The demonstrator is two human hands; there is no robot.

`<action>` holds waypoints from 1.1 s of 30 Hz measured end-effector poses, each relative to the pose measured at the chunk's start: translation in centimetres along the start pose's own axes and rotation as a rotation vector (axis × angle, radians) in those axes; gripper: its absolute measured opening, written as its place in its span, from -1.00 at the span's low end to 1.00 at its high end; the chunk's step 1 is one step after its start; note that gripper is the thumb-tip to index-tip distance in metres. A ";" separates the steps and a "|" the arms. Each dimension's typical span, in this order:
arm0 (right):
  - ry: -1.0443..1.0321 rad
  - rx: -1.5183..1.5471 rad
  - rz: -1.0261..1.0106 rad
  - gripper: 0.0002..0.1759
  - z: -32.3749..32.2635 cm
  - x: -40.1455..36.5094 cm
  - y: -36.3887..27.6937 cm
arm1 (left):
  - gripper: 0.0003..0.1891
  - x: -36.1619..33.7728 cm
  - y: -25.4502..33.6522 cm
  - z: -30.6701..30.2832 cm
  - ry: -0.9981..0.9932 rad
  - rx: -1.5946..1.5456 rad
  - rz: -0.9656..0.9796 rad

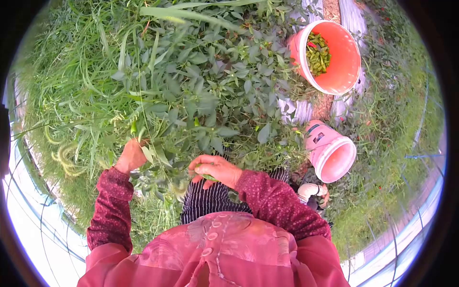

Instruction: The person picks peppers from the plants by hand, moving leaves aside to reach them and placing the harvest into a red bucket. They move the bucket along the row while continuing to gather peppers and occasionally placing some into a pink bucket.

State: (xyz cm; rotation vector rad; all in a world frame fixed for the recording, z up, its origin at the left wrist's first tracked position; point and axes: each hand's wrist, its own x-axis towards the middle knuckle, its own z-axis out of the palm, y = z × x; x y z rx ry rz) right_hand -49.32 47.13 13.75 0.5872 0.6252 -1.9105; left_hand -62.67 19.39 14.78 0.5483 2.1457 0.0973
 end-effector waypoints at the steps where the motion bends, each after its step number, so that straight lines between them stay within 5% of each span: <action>1: -0.003 -0.047 -0.052 -0.67 -0.2 0.1 0.4 | -0.69 -0.6 1.3 -1.6 -0.001 -0.043 0.086; 4: 0.010 -0.140 0.029 -0.68 -1.2 -0.4 0.8 | -0.75 -2.6 1.7 -2.3 -0.179 0.231 -0.069; 10: 0.000 -0.042 -0.050 -0.81 -0.9 -0.8 0.7 | -0.91 -5.1 3.2 -5.1 0.410 -0.031 -0.255; 12: -0.011 0.031 -0.082 -0.82 -0.7 -0.4 0.9 | -0.95 -5.5 4.6 -6.5 0.828 -0.647 -0.185; 16: -0.142 0.259 -0.161 -0.83 -0.5 -1.8 -0.4 | -0.90 -7.7 6.0 -8.5 0.823 -1.079 -0.118; 19: -0.183 0.240 -0.275 -0.82 0.1 -3.2 -2.3 | -0.84 -8.8 9.5 -6.6 0.600 -1.550 0.019; 22: -0.222 0.156 -0.325 -0.82 1.0 -4.2 -3.7 | -0.88 -8.2 13.3 -5.0 0.407 -1.583 -0.158; 24: 0.123 -0.232 -0.243 -0.76 1.5 -4.5 -3.5 | -0.90 -7.6 14.9 -2.6 0.331 -1.631 -0.162; 25: 0.230 -0.145 -0.292 -0.75 1.5 -4.5 -2.8 | -0.90 -7.4 15.4 -1.9 0.319 -1.637 -0.151; 28: 0.224 0.082 -0.389 -0.74 1.4 -6.5 -3.5 | -0.92 -6.8 17.1 -1.0 0.259 -1.578 -0.174; 33: 0.145 -0.234 -0.352 -0.69 1.4 -8.8 -3.9 | -0.91 -5.6 19.2 -0.5 0.346 -1.125 -0.067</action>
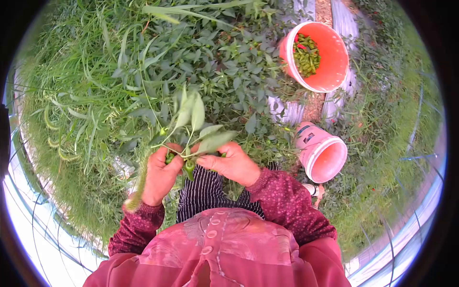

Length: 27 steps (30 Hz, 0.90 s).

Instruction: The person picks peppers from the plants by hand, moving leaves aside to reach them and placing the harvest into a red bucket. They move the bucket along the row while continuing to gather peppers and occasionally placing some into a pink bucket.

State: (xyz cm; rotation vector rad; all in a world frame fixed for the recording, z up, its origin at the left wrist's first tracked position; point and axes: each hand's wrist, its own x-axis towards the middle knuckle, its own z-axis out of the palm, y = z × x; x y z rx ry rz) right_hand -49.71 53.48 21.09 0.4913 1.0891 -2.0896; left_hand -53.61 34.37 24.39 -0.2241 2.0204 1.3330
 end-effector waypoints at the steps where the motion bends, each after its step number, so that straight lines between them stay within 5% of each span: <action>1: 0.005 -0.007 -0.009 -0.69 0.1 -0.1 0.4 | -0.90 0.1 -0.3 0.4 0.045 0.151 0.074; 3: 0.066 0.155 -0.233 -0.65 0.4 0.2 1.2 | -0.87 0.1 -1.1 1.0 0.075 0.334 0.186; 5: 0.070 0.243 -0.162 -0.58 -0.2 0.1 2.4 | -0.87 -0.1 -0.7 1.9 0.081 0.660 0.264; 11: -0.012 -0.012 0.002 -0.49 -1.7 -1.3 2.9 | -0.73 0.3 -2.1 4.2 -0.193 0.801 0.435; 13: -0.068 -0.107 -0.087 -0.52 -2.6 -1.3 5.1 | -0.73 -0.3 -1.2 5.4 -0.259 -0.068 0.025; 15: 0.032 0.112 -0.116 -0.57 -2.9 -2.0 5.8 | -0.76 -0.6 -1.8 6.1 -0.266 0.075 0.039; 17: 0.081 -0.070 0.010 -0.63 -2.4 -2.5 5.4 | -0.79 -1.0 -3.0 6.5 -0.320 0.367 0.082; 18: 0.209 -0.232 -0.029 -0.67 -2.5 -2.7 6.0 | -0.81 -0.7 -4.0 6.6 -0.374 0.774 0.276; 21: 0.414 -0.365 -0.127 -0.79 -1.6 -2.5 9.1 | -0.85 -0.8 -5.4 7.4 -0.279 0.570 0.258; 23: 0.611 0.039 -0.288 -0.86 -0.8 -1.6 11.0 | -0.88 -0.8 -5.0 7.5 -0.272 0.585 0.253; 24: 0.597 -0.664 -0.298 -0.84 -1.4 -1.7 10.3 | -0.88 -0.8 -5.0 7.4 -0.267 0.699 0.291; 25: 0.605 -0.656 -0.293 -0.84 -1.4 -1.6 10.4 | -0.88 -0.8 -5.2 7.3 -0.268 0.814 0.329; 27: 0.605 -1.319 -0.238 -0.76 -1.5 -1.3 10.9 | -0.85 -1.5 -5.8 7.5 -0.261 0.976 0.418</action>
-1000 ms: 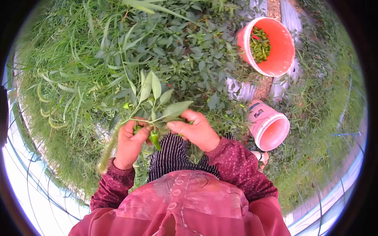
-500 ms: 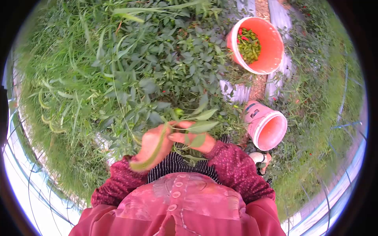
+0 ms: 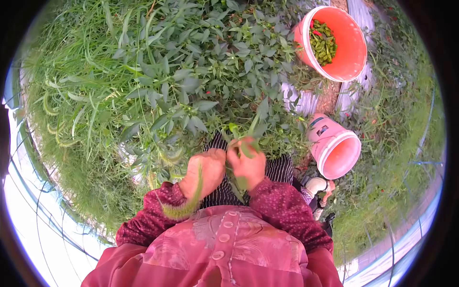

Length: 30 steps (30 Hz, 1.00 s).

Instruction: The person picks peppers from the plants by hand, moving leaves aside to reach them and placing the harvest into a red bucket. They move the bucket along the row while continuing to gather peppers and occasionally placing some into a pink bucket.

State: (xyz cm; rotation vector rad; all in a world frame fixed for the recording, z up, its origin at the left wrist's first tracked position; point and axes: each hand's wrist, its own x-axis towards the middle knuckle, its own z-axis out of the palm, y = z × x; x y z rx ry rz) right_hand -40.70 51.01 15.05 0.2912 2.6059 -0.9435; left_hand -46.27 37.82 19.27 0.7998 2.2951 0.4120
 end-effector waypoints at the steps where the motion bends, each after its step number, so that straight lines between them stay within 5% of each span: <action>1: 0.057 0.409 0.374 -0.77 1.8 0.1 2.3 | -0.85 -0.4 0.8 -1.1 -0.031 0.011 0.048; 2: 0.352 0.978 0.497 -0.75 6.5 -0.5 7.4 | -0.86 -0.7 1.3 -1.9 -0.059 0.027 0.102; 5: 0.297 0.627 0.305 -0.72 6.1 -0.3 11.6 | -0.91 -1.2 -0.3 0.4 -0.105 -0.290 -0.015; 7: -0.408 0.106 0.152 -0.70 1.2 2.2 8.9 | -0.95 -1.2 -2.9 1.4 -0.057 -0.550 -0.166; 9: -0.530 -0.071 0.052 -0.69 2.3 2.0 9.3 | -0.79 -3.2 -8.4 5.1 0.019 -0.755 -0.299; 11: -0.648 -0.241 -0.055 -0.70 2.2 1.8 8.5 | -0.66 -3.9 -11.3 3.1 -0.186 -0.308 -0.420; 13: -0.509 -0.083 -0.096 -0.75 0.9 1.2 6.8 | -0.60 -5.0 -13.8 2.1 -0.165 -0.363 -0.800; 15: -0.360 0.061 -0.126 -0.80 -1.2 1.2 5.1 | -0.53 -6.9 -16.4 2.1 -0.048 -0.284 -0.796; 17: -0.625 0.169 -0.170 -0.81 -3.8 1.7 3.4 | -0.46 -7.5 -17.2 1.9 0.081 -0.215 -0.795; 19: -0.609 0.271 -0.220 -0.78 -5.6 2.2 2.0 | -0.29 -6.2 -17.7 1.4 -0.004 0.070 -0.983; 22: -0.568 0.477 -0.308 -0.73 -6.4 3.3 0.8 | -0.17 -5.4 -18.9 0.8 0.020 0.112 -1.059; 23: -0.652 0.751 -0.289 -0.73 -5.6 3.7 1.2 | -0.17 -6.9 -21.2 1.9 0.131 0.150 -0.955; 24: -0.731 1.023 -0.264 -0.73 -4.8 4.1 1.6 | -0.22 -6.6 -21.4 1.2 0.156 0.071 -1.045; 27: -0.605 0.620 -0.267 -0.76 -0.3 4.7 1.4 | -0.35 -7.8 -24.1 1.2 0.260 0.049 -0.893; 30: -0.577 0.532 -0.277 -0.77 4.5 5.3 0.7 | -0.60 -6.4 -23.5 -1.3 0.056 0.251 -0.775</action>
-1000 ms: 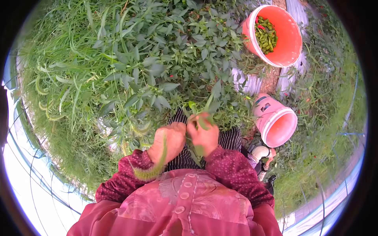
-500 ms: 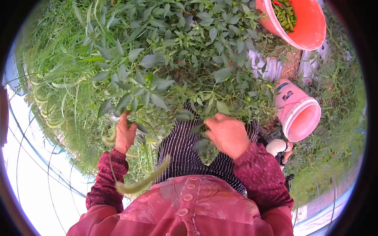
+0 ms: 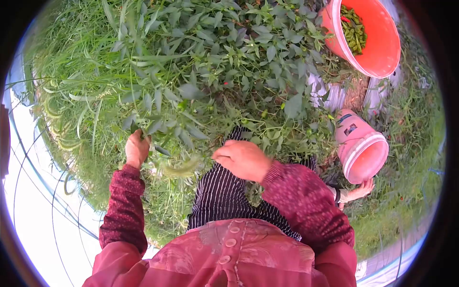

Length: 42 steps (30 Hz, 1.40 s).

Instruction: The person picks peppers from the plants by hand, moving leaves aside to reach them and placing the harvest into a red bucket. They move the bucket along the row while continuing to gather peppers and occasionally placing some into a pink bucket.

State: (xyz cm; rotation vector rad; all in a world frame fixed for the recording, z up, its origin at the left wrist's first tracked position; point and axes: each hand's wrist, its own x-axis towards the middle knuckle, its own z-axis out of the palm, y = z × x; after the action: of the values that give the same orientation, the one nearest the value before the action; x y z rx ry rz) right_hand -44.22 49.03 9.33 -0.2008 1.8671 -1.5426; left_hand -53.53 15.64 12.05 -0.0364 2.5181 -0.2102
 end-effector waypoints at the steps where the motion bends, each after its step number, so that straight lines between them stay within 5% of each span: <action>1: -0.015 0.050 -0.007 -0.77 1.0 1.1 0.1 | -0.67 0.4 0.2 -1.0 -0.082 -0.108 -0.067; 5: -0.151 0.065 0.083 -0.76 4.1 5.8 -1.0 | -0.72 2.0 0.8 -4.8 -0.154 -0.303 -0.058; 13: 0.247 0.085 -0.100 -0.71 9.7 15.7 -3.1 | -0.78 4.8 2.3 -8.4 -0.357 -0.623 -0.147; 17: 0.042 0.106 0.102 -0.61 8.7 17.4 -4.6 | -0.79 5.7 2.1 -8.6 -0.401 -0.795 -0.151; 22: 0.147 -0.145 -0.130 -0.57 11.5 20.6 -2.8 | -0.77 5.9 3.6 -10.8 -0.420 -0.682 -0.093; 25: 0.015 0.367 0.127 -0.61 11.1 21.1 -4.4 | -0.73 5.9 2.5 -9.7 -0.361 -0.553 0.047; 28: -0.251 0.030 0.169 -0.59 7.4 18.4 -6.1 | -0.63 4.6 1.6 -9.1 -0.311 -0.408 0.225; 31: -0.182 0.104 0.070 -0.64 8.4 16.7 -4.9 | -0.41 3.1 2.7 -10.3 -0.543 -0.391 0.449; 36: -0.267 0.317 0.080 -0.63 5.6 14.5 -6.0 | -0.48 2.5 2.6 -9.0 -0.565 -0.308 0.591; 37: -0.431 0.085 0.252 -0.61 5.8 14.6 -5.8 | -0.51 2.6 2.8 -8.6 -0.604 -0.183 0.654; 42: -0.259 0.317 0.172 -0.48 7.3 11.7 -4.8 | -0.64 2.4 3.0 -6.9 -0.506 -0.019 0.874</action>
State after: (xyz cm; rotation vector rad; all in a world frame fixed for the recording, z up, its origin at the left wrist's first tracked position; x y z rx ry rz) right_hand -50.03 35.69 8.55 -0.0871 1.3836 -1.5851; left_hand -59.40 19.44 15.80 0.8688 1.8260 0.1659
